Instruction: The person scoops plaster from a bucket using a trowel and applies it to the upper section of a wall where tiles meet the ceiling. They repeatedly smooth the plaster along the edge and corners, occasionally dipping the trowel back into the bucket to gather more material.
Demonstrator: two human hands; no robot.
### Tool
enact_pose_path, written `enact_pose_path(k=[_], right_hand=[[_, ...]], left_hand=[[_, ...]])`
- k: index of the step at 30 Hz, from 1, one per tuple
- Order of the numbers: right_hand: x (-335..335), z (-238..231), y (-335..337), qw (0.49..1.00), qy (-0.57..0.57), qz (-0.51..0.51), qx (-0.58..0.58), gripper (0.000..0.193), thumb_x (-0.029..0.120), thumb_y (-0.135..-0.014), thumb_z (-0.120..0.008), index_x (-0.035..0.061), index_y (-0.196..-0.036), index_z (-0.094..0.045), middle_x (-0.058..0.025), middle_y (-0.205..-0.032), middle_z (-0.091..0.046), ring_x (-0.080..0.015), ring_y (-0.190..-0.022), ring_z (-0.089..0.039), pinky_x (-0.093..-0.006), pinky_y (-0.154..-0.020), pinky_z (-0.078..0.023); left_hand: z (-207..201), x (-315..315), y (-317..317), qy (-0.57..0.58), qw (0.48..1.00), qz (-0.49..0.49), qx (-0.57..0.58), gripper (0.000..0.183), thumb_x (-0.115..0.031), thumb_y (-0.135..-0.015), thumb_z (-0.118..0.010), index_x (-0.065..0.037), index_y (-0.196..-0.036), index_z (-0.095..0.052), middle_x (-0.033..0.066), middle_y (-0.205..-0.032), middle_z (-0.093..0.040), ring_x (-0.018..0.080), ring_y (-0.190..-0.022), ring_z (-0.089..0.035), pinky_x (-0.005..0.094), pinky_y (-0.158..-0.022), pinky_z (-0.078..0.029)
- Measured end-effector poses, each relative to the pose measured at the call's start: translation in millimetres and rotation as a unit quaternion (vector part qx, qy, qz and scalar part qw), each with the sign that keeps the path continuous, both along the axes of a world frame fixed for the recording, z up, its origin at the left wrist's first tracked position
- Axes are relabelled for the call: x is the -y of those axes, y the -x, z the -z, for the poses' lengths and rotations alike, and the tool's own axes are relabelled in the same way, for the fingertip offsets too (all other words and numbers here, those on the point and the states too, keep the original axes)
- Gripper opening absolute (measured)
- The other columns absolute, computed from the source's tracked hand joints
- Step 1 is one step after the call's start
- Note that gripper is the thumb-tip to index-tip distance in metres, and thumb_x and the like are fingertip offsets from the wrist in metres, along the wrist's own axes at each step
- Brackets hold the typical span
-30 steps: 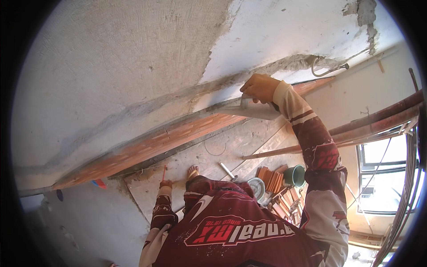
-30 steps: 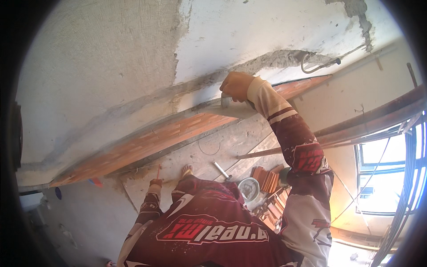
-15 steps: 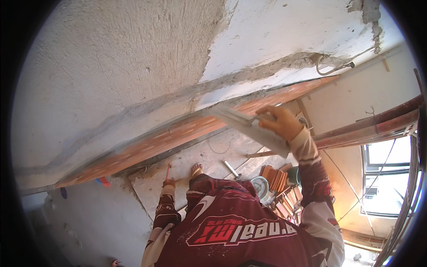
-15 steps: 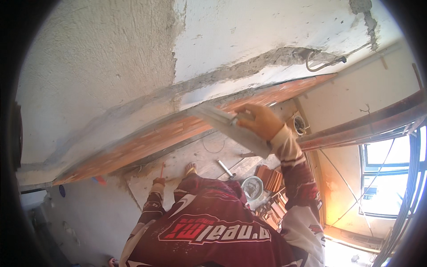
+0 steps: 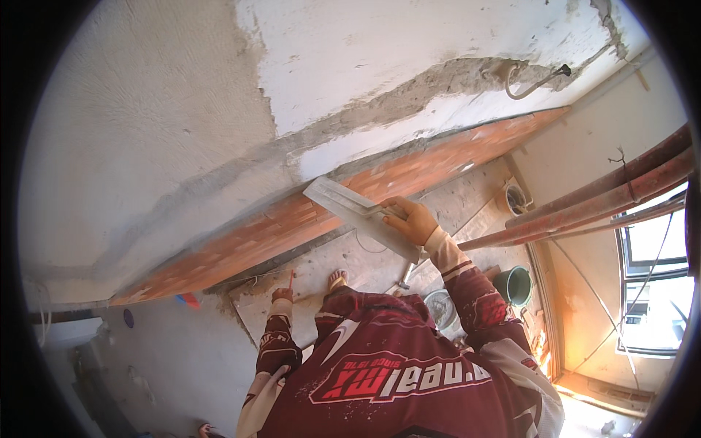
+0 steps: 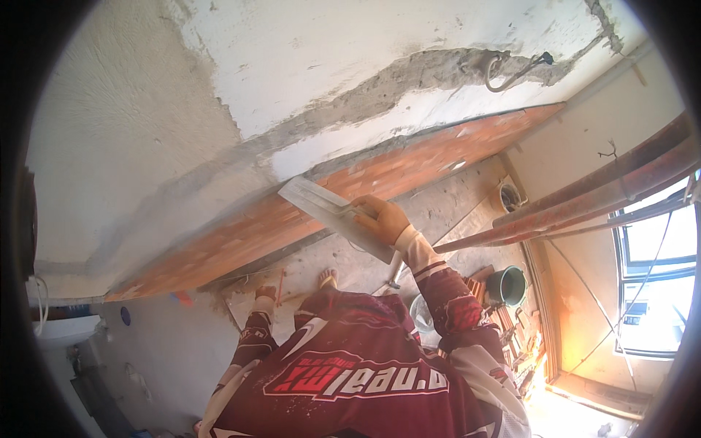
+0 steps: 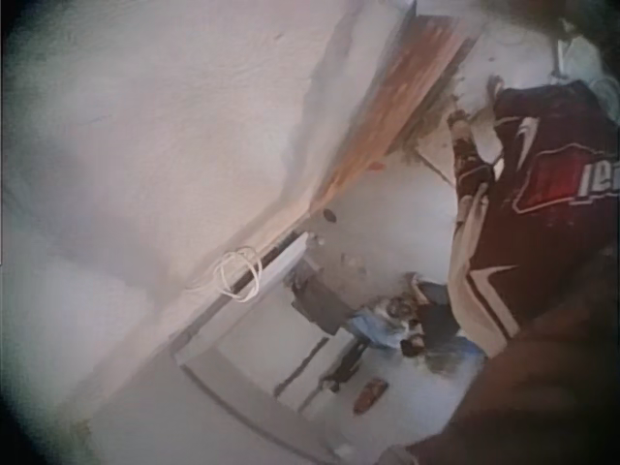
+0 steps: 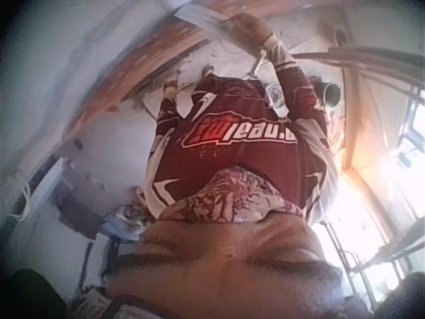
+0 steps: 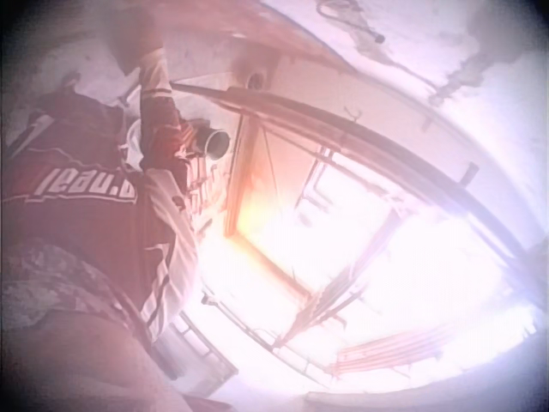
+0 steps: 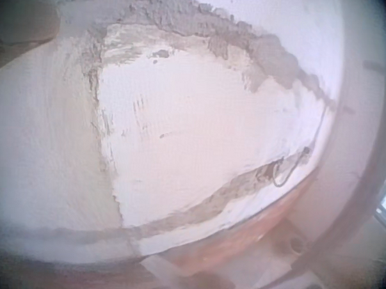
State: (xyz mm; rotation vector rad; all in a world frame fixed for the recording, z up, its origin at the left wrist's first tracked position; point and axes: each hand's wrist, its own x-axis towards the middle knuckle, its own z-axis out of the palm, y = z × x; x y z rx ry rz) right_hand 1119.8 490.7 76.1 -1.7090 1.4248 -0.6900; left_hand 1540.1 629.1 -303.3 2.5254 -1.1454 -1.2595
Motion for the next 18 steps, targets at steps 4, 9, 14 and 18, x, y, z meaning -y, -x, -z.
enact_pose_path(k=[4, 9, 14, 18], right_hand=[[17.0, 29.3, 21.9, 0.999, -0.006, -0.015, 0.038, 0.033, 0.021, -0.081, -0.064, 0.0103, -0.113, -0.061, -0.0131, -0.099, -0.067, -0.0258, -0.09, -0.065, -0.0342, -0.081, -0.05], [21.9, 20.6, 90.7, 0.999, 0.025, 0.024, 0.03, 0.032, 0.02, -0.082, -0.063, 0.0097, -0.113, -0.062, -0.0122, -0.102, -0.068, -0.025, -0.094, -0.064, -0.0338, -0.084, -0.049], [36.7, 10.0, 128.5, 0.999, 0.005, 0.019, 0.038, 0.031, 0.021, -0.083, -0.063, 0.0094, -0.111, -0.064, -0.0121, -0.104, -0.067, -0.0256, -0.098, -0.063, -0.0343, -0.086, -0.048], [44.3, 4.8, 168.9, 0.999, 0.013, 0.047, -0.009, 0.032, 0.023, -0.082, -0.064, 0.0095, -0.111, -0.064, -0.0126, -0.105, -0.067, -0.0268, -0.098, -0.063, -0.0354, -0.086, -0.048]], left_hand=[[48.1, -52.9, 6.5, -0.076, 0.994, 0.033, 0.07, 0.03, -0.03, -0.078, -0.057, -0.009, -0.096, -0.07, 0.0132, -0.101, -0.068, 0.0316, -0.1, -0.064, 0.0407, -0.087, -0.05], [44.0, -75.9, 60.7, -0.108, 0.946, 0.283, 0.111, 0.027, -0.025, -0.08, -0.055, -0.012, -0.1, -0.069, 0.012, -0.103, -0.067, 0.0307, -0.101, -0.064, 0.041, -0.086, -0.051], [-5.5, -118.7, 87.6, -0.122, 0.882, 0.428, 0.158, 0.025, -0.02, -0.082, -0.053, -0.016, -0.101, -0.068, 0.0111, -0.105, -0.067, 0.03, -0.101, -0.064, 0.0415, -0.085, -0.052], [-54.2, -112.8, 106.5, -0.124, 0.861, 0.469, 0.154, 0.024, -0.016, -0.083, -0.052, -0.017, -0.101, -0.068, 0.0107, -0.105, -0.067, 0.0297, -0.101, -0.064, 0.0422, -0.085, -0.052]])
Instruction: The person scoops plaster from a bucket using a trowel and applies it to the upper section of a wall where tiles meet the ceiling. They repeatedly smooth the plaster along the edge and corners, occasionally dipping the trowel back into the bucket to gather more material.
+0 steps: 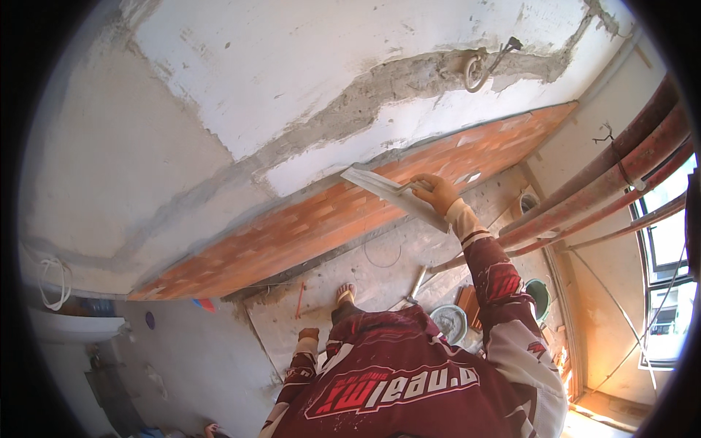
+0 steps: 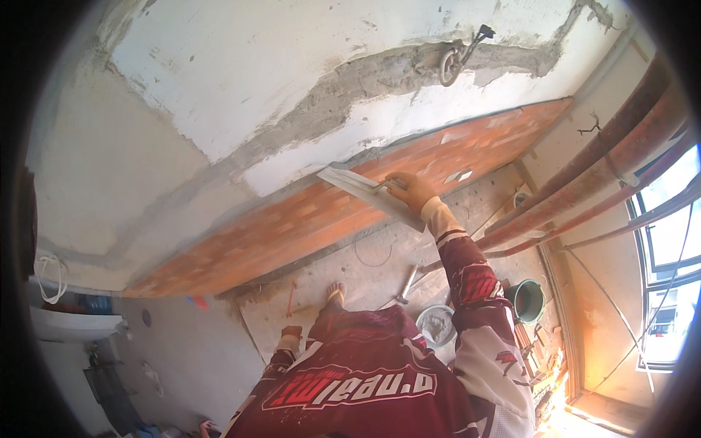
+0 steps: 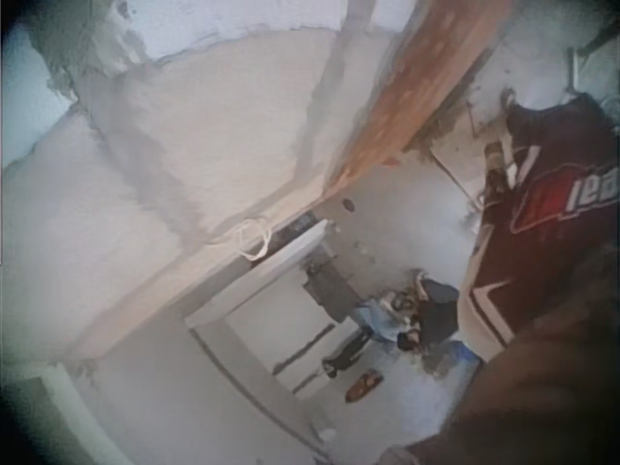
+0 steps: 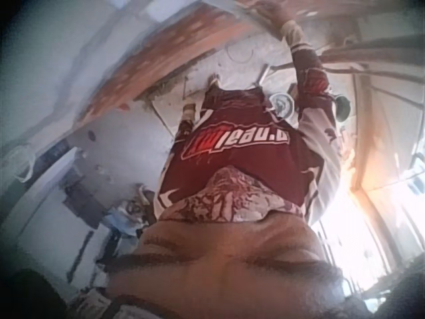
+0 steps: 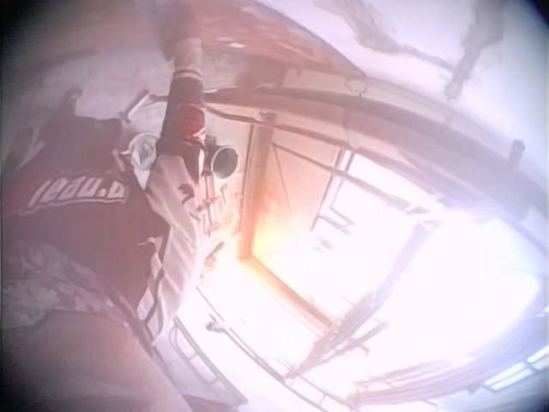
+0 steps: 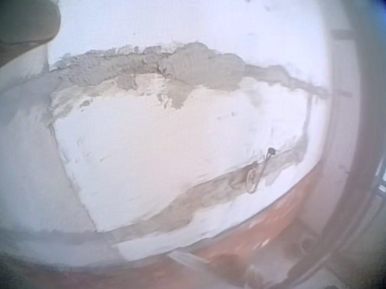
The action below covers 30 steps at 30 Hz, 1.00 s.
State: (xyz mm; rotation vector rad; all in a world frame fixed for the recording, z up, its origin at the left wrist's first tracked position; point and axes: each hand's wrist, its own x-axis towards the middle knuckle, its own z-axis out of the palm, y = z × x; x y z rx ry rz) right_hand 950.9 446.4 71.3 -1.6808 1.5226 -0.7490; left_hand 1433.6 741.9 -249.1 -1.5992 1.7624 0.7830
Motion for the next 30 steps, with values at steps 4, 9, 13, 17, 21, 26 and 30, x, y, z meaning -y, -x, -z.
enact_pose_path(k=[4, 9, 13, 17, 21, 26, 30], right_hand=[[13.0, -0.6, 35.2, 0.999, 0.033, -0.002, -0.036, 0.034, 0.019, -0.082, -0.066, 0.0071, -0.114, -0.063, -0.013, -0.106, -0.067, -0.0237, -0.098, -0.064, -0.0333, -0.087, -0.048], [23.7, -13.2, 72.1, 0.995, 0.036, 0.025, -0.089, 0.035, 0.021, -0.081, -0.068, 0.0062, -0.113, -0.065, -0.0142, -0.106, -0.067, -0.0245, -0.099, -0.064, -0.0341, -0.086, -0.049], [33.4, -14.8, 100.9, 0.993, 0.047, 0.047, -0.1, 0.036, 0.023, -0.081, -0.067, 0.0051, -0.112, -0.066, -0.0149, -0.105, -0.068, -0.0253, -0.098, -0.065, -0.0343, -0.085, -0.049], [42.2, -24.7, 124.5, 0.988, 0.057, 0.054, -0.132, 0.036, 0.023, -0.081, -0.067, 0.0036, -0.112, -0.066, -0.0157, -0.106, -0.067, -0.0257, -0.098, -0.065, -0.0344, -0.085, -0.049], [51.5, -35.3, 143.2, 0.985, 0.039, 0.064, -0.154, 0.038, 0.03, -0.078, -0.064, 0.0082, -0.11, -0.067, -0.0161, -0.11, -0.065, -0.0306, -0.103, -0.062, -0.0367, -0.09, -0.047], [47.2, -64.9, 118.8, 0.981, 0.055, 0.042, -0.179, 0.038, 0.03, -0.078, -0.064, 0.0088, -0.109, -0.067, -0.0165, -0.11, -0.065, -0.0319, -0.104, -0.061, -0.0382, -0.09, -0.046], [30.1, -57.4, 109.6, 0.978, 0.053, 0.019, -0.201, 0.038, 0.031, -0.079, -0.063, 0.0096, -0.11, -0.067, -0.0158, -0.108, -0.066, -0.0327, -0.103, -0.06, -0.0388, -0.09, -0.046]], left_hand=[[10.1, -18.4, -6.7, -0.007, 0.996, -0.088, -0.011, 0.02, -0.014, -0.081, -0.056, -0.016, -0.098, -0.068, 0.0115, -0.103, -0.067, 0.0304, -0.099, -0.064, 0.0423, -0.084, -0.052], [5.0, -17.0, -5.9, 0.013, 1.0, -0.02, -0.007, 0.019, -0.018, -0.077, -0.067, -0.015, -0.095, -0.068, 0.0107, -0.099, -0.068, 0.0302, -0.097, -0.064, 0.0426, -0.082, -0.052], [10.3, -10.5, -11.5, -0.002, 0.995, -0.099, -0.02, 0.021, -0.022, -0.074, -0.073, -0.015, -0.093, -0.067, 0.0093, -0.099, -0.068, 0.0301, -0.096, -0.064, 0.0425, -0.08, -0.052], [-5.4, 5.9, -4.5, 0.025, 0.999, 0.033, 0.006, 0.022, -0.021, -0.073, -0.074, -0.015, -0.093, -0.067, 0.0087, -0.099, -0.068, 0.0302, -0.096, -0.064, 0.0415, -0.079, -0.052], [-2.0, 13.4, -12.0, 0.046, 0.999, 0.018, -0.01, 0.019, -0.018, -0.074, -0.073, -0.013, -0.091, -0.068, 0.0091, -0.094, -0.069, 0.0293, -0.092, -0.066, 0.04, -0.077, -0.052], [60.5, -3.2, -57.5, 0.03, 0.97, -0.233, -0.061, 0.017, -0.017, -0.076, -0.069, -0.012, -0.092, -0.069, 0.0087, -0.088, -0.069, 0.0252, -0.087, -0.067, 0.0382, -0.071, -0.053], [12.2, 23.7, -14.9, 0.071, 0.993, 0.099, -0.007, 0.016, -0.017, -0.082, -0.06, -0.008, -0.093, -0.068, 0.0088, -0.086, -0.068, 0.0233, -0.078, -0.068, 0.0372, -0.064, -0.054]])
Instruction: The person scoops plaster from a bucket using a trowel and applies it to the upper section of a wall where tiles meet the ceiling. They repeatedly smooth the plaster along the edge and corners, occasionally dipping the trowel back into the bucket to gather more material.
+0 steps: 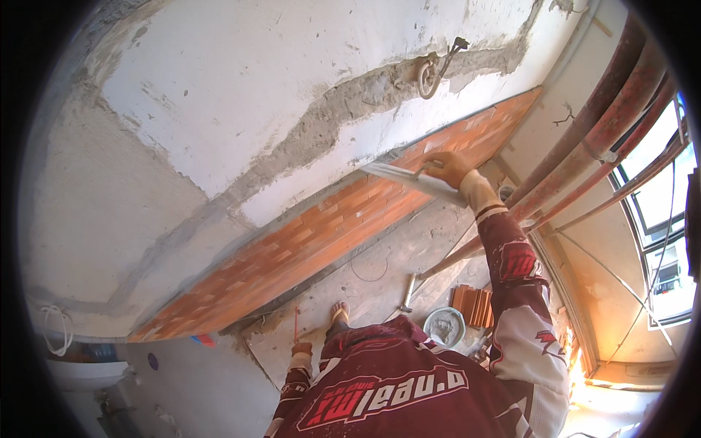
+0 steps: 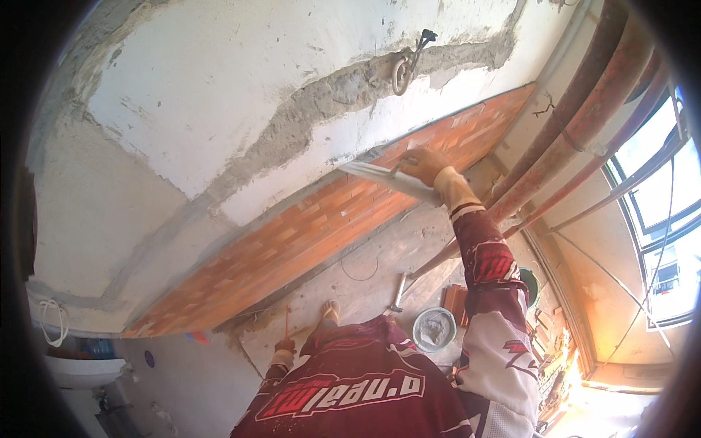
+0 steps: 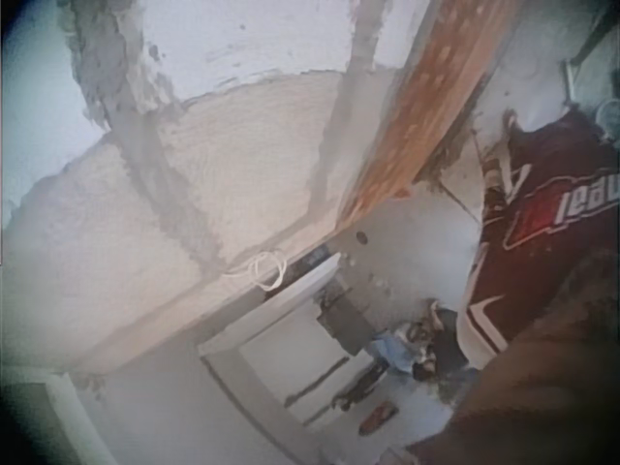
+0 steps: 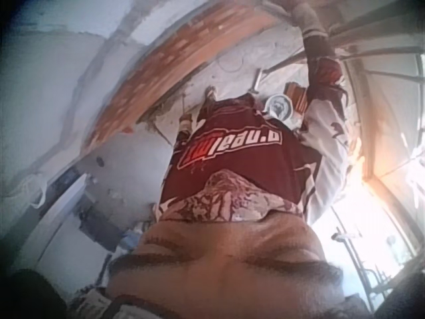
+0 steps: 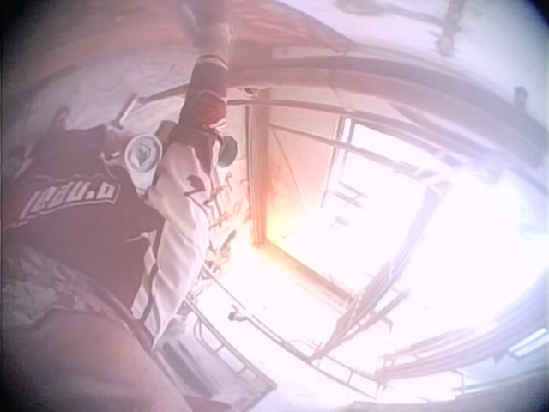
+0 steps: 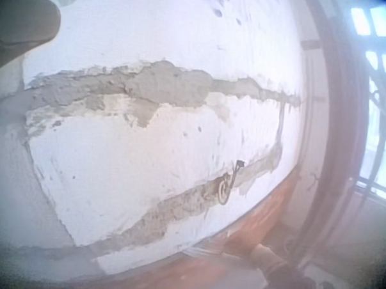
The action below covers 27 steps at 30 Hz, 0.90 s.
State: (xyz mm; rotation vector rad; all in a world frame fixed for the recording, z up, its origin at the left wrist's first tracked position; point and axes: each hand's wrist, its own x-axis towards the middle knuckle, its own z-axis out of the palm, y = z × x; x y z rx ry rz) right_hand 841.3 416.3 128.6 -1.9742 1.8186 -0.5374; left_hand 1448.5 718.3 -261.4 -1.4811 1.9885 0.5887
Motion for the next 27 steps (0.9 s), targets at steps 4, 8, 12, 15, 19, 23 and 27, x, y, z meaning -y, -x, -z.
enact_pose_path(k=[4, 8, 12, 15, 19, 23, 27], right_hand=[[-10.1, 1.9, -31.0, 1.0, 0.014, 0.018, 0.018, 0.037, 0.027, -0.079, -0.066, 0.0057, -0.11, -0.066, -0.0154, -0.106, -0.067, -0.0301, -0.099, -0.064, -0.0363, -0.087, -0.048], [-3.6, 18.2, 0.8, 0.999, 0.014, 0.047, 0.01, 0.037, 0.028, -0.08, -0.065, 0.0084, -0.111, -0.066, -0.0149, -0.107, -0.067, -0.03, -0.1, -0.063, -0.0366, -0.089, -0.047], [4.1, 4.1, 21.6, 0.993, -0.017, 0.119, -0.002, 0.037, 0.03, -0.079, -0.065, 0.0124, -0.111, -0.067, -0.0141, -0.109, -0.066, -0.0298, -0.103, -0.062, -0.0369, -0.09, -0.047], [2.7, 6.7, 38.1, 0.988, 0.021, 0.146, -0.033, 0.037, 0.033, -0.078, -0.064, 0.0145, -0.11, -0.068, -0.0135, -0.108, -0.066, -0.0305, -0.102, -0.062, -0.0381, -0.09, -0.047], [-18.5, -0.5, 34.3, 0.987, 0.055, 0.145, -0.037, 0.034, 0.034, -0.08, -0.061, 0.0166, -0.109, -0.067, -0.0122, -0.108, -0.066, -0.0307, -0.104, -0.06, -0.0409, -0.089, -0.046], [-58.2, 4.1, -8.8, 0.972, 0.094, 0.209, -0.057, 0.028, 0.025, -0.079, -0.06, 0.0158, -0.105, -0.067, -0.0151, -0.1, -0.066, -0.035, -0.096, -0.061, -0.043, -0.083, -0.048], [-87.7, 43.2, -29.4, 0.957, 0.131, 0.243, -0.086, 0.031, 0.023, -0.079, -0.056, 0.0169, -0.109, -0.065, -0.0156, -0.098, -0.065, -0.0351, -0.092, -0.061, -0.0435, -0.082, -0.048]], left_hand=[[8.7, -1.8, -5.7, -0.046, 0.929, -0.362, -0.07, 0.024, -0.021, -0.078, -0.057, -0.008, -0.095, -0.068, 0.0128, -0.084, -0.069, 0.0264, -0.074, -0.068, 0.0367, -0.067, -0.054], [1.8, 0.0, -4.0, -0.015, 0.744, -0.648, -0.161, 0.035, -0.029, -0.071, -0.057, -0.004, -0.092, -0.068, 0.0155, -0.079, -0.068, 0.0281, -0.071, -0.068, 0.0368, -0.067, -0.054], [-3.6, -13.8, -25.5, -0.032, 0.895, -0.425, -0.128, 0.031, -0.025, -0.074, -0.058, -0.009, -0.098, -0.068, 0.0128, -0.084, -0.07, 0.0291, -0.075, -0.068, 0.0373, -0.073, -0.053], [-6.1, -19.3, -32.8, -0.06, 0.982, -0.178, -0.019, 0.025, -0.025, -0.077, -0.065, -0.014, -0.1, -0.068, 0.0092, -0.091, -0.07, 0.0283, -0.085, -0.067, 0.0387, -0.078, -0.052], [-9.3, -28.6, -28.5, -0.079, 0.995, -0.038, 0.037, 0.025, -0.025, -0.077, -0.072, -0.018, -0.1, -0.067, 0.006, -0.1, -0.069, 0.0263, -0.098, -0.065, 0.0407, -0.082, -0.052], [0.0, -28.2, -24.7, -0.055, 0.998, -0.027, 0.001, 0.021, -0.023, -0.074, -0.073, -0.015, -0.093, -0.068, 0.0086, -0.093, -0.069, 0.0274, -0.089, -0.067, 0.0404, -0.074, -0.052], [-0.6, 1.7, -2.1, -0.043, 0.999, -0.014, -0.001, 0.021, -0.023, -0.075, -0.07, -0.013, -0.093, -0.069, 0.0109, -0.094, -0.069, 0.028, -0.087, -0.066, 0.0412, -0.073, -0.052]])
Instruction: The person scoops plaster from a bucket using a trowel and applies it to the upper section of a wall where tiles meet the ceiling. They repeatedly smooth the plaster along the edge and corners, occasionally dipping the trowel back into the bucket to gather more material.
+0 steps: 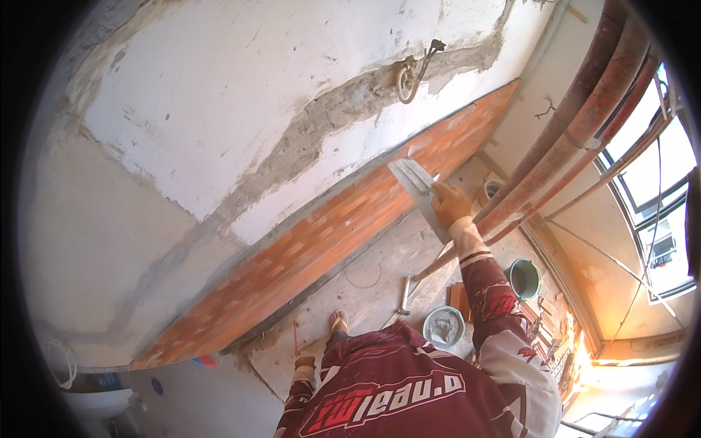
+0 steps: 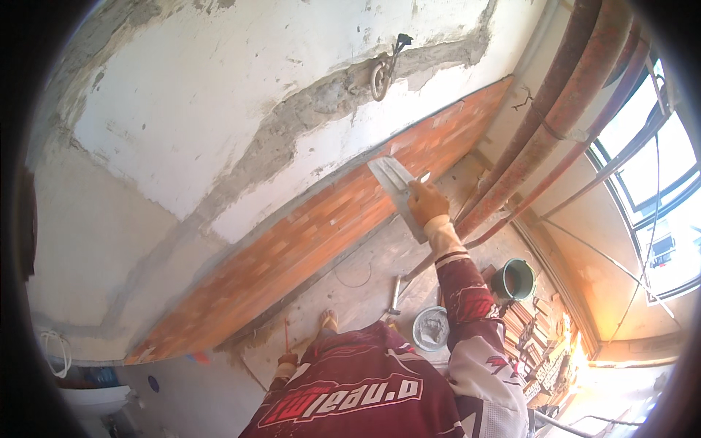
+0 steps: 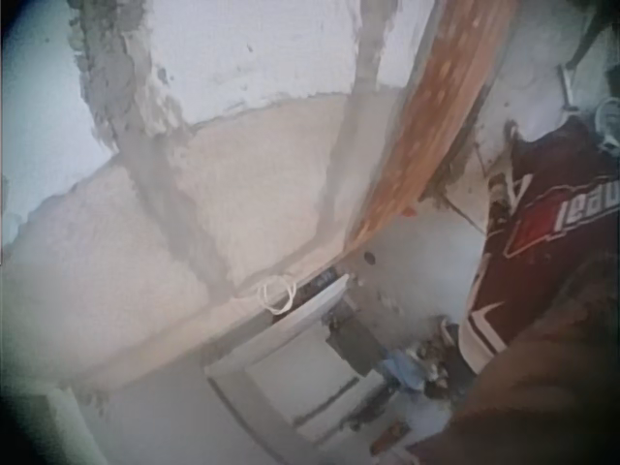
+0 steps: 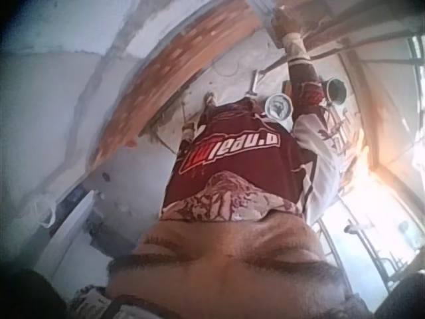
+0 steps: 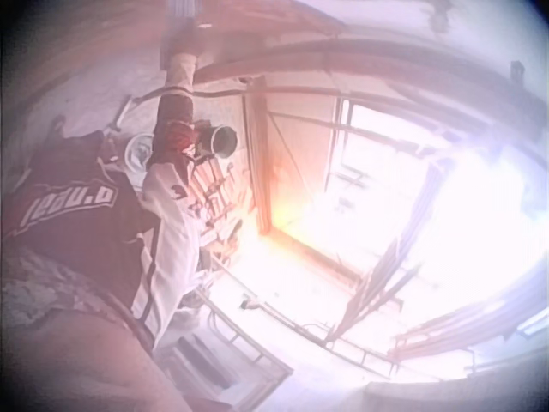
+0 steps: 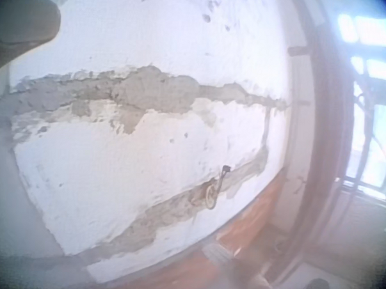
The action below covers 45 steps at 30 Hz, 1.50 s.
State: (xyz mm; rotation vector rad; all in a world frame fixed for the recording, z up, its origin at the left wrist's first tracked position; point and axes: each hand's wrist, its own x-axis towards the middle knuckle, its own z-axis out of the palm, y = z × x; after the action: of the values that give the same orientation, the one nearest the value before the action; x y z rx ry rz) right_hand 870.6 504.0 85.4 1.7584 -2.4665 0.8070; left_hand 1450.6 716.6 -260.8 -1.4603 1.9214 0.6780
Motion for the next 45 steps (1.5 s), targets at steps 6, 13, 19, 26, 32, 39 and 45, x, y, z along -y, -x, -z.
enact_pose_path(k=[6, 13, 19, 26, 32, 39, 45], right_hand=[[-4.0, 16.2, -26.7, 0.999, -0.001, 0.026, 0.029, 0.034, 0.026, -0.081, -0.053, 0.0227, -0.113, -0.061, -0.0147, -0.1, -0.062, -0.0347, -0.092, -0.061, -0.0453, -0.081, -0.049], [-6.4, 9.6, -97.7, 0.992, -0.002, 0.026, 0.124, 0.04, 0.015, -0.078, -0.052, 0.0092, -0.117, -0.058, -0.0263, -0.094, -0.06, -0.0424, -0.09, -0.057, -0.0471, -0.083, -0.046], [-15.7, 14.8, -164.8, 0.98, 0.019, -0.019, 0.197, 0.045, 0.012, -0.078, -0.05, 0.0082, -0.122, -0.051, -0.0306, -0.098, -0.056, -0.0457, -0.094, -0.054, -0.0479, -0.086, -0.045], [-2.8, 26.6, -209.4, 0.971, 0.016, 0.013, 0.238, 0.044, 0.011, -0.081, -0.051, 0.0091, -0.124, -0.048, -0.031, -0.104, -0.051, -0.0484, -0.093, -0.054, -0.0497, -0.085, -0.046], [30.6, 1.9, -185.2, 0.976, -0.033, 0.089, 0.197, 0.045, 0.016, -0.082, -0.049, 0.008, -0.126, -0.048, -0.0311, -0.108, -0.054, -0.0482, -0.098, -0.054, -0.048, -0.087, -0.045], [66.1, 8.5, -110.9, 0.983, -0.059, 0.095, 0.146, 0.041, 0.014, -0.08, -0.051, 0.0081, -0.12, -0.057, -0.0297, -0.114, -0.057, -0.0425, -0.107, -0.055, -0.0432, -0.093, -0.045], [75.4, -8.9, -47.4, 0.985, -0.088, 0.106, 0.104, 0.037, 0.016, -0.078, -0.055, 0.012, -0.114, -0.063, -0.0193, -0.111, -0.063, -0.0373, -0.105, -0.058, -0.0403, -0.093, -0.045]], left_hand=[[22.7, 36.9, -3.7, 0.011, 0.849, -0.497, -0.181, 0.023, -0.022, -0.074, -0.063, -0.004, -0.086, -0.069, 0.0129, -0.074, -0.068, 0.0251, -0.063, -0.066, 0.037, -0.058, -0.052], [47.4, 58.9, -24.3, 0.034, 0.791, -0.566, -0.231, 0.029, -0.025, -0.071, -0.063, -0.002, -0.087, -0.071, 0.0126, -0.072, -0.068, 0.022, -0.065, -0.066, 0.0338, -0.066, -0.052], [5.5, 70.1, -9.6, -0.031, 0.86, -0.488, -0.145, 0.029, -0.025, -0.074, -0.062, -0.002, -0.089, -0.07, 0.0137, -0.075, -0.069, 0.0249, -0.069, -0.067, 0.0349, -0.067, -0.052], [55.9, 83.4, -44.9, -0.018, 0.984, -0.131, -0.123, 0.033, -0.028, -0.074, -0.06, 0.0, -0.087, -0.069, 0.0147, -0.078, -0.069, 0.0259, -0.079, -0.068, 0.0374, -0.075, -0.051], [90.4, 104.5, -64.1, -0.044, 0.845, -0.499, -0.189, 0.029, -0.024, -0.074, -0.059, 0.001, -0.085, -0.068, 0.016, -0.076, -0.068, 0.0261, -0.075, -0.067, 0.0383, -0.07, -0.051], [14.9, 117.6, -38.9, -0.004, 0.805, -0.569, -0.169, 0.029, -0.024, -0.074, -0.058, 0.002, -0.083, -0.067, 0.0175, -0.077, -0.067, 0.0262, -0.073, -0.067, 0.0381, -0.068, -0.052], [77.0, 85.4, -46.3, 0.019, 0.953, -0.283, -0.109, 0.023, -0.025, -0.079, -0.063, -0.006, -0.091, -0.069, 0.0142, -0.081, -0.069, 0.0253, -0.074, -0.069, 0.0386, -0.059, -0.053]])
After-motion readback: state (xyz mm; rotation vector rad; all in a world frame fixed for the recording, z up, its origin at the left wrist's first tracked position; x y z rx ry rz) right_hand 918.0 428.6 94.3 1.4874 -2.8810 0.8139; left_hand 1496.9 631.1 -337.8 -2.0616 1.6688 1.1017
